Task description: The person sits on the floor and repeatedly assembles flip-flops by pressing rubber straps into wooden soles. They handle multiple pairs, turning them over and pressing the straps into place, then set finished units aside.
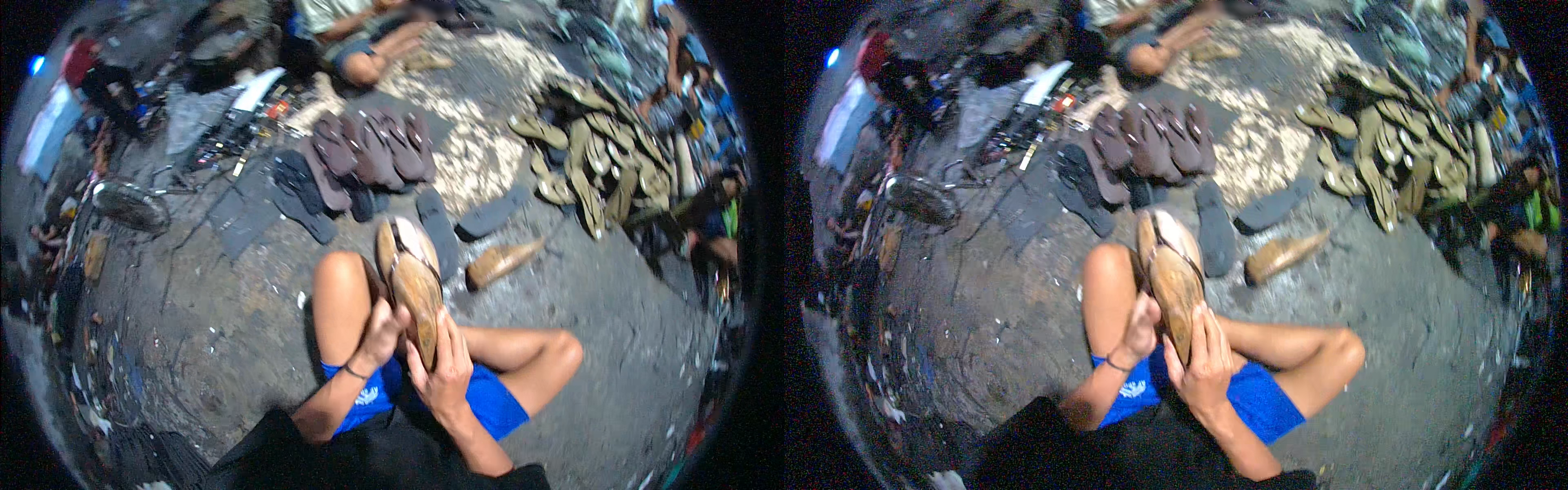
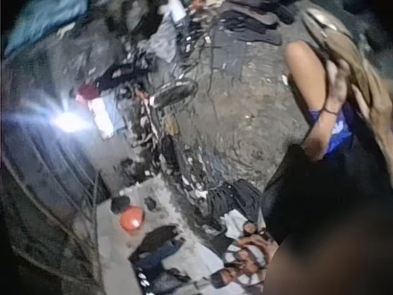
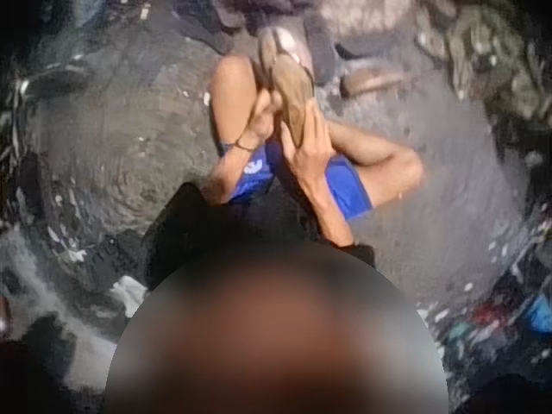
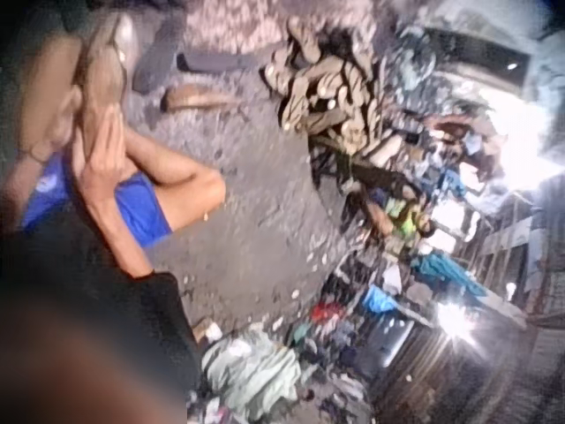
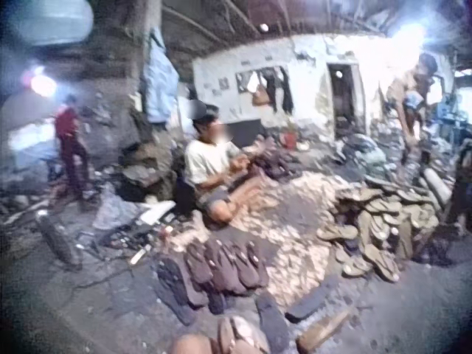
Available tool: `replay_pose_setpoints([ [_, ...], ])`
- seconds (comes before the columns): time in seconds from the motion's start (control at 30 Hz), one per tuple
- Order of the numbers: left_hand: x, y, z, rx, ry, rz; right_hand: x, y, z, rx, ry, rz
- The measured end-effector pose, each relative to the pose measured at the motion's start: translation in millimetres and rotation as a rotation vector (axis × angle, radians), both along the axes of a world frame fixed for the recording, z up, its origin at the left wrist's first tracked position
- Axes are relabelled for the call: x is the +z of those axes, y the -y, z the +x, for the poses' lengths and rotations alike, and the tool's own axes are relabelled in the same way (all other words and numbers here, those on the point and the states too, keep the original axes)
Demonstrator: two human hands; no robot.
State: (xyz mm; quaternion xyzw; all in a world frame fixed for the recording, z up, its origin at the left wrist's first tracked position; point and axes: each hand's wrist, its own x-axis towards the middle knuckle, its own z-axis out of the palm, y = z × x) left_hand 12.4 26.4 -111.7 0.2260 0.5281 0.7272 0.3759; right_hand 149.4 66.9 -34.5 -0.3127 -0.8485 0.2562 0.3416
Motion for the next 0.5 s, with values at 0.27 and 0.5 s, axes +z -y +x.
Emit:
replay_pose_setpoints([
  [0.27,63.1,34.1,10.9,-0.218,0.150,-0.004,21.3,-29.5,-10.5,0.169,-0.196,-0.256],
  [0.5,54.5,27.2,-8.6,0.049,0.228,0.026,39.8,1.0,18.3,0.362,0.170,-0.161],
])
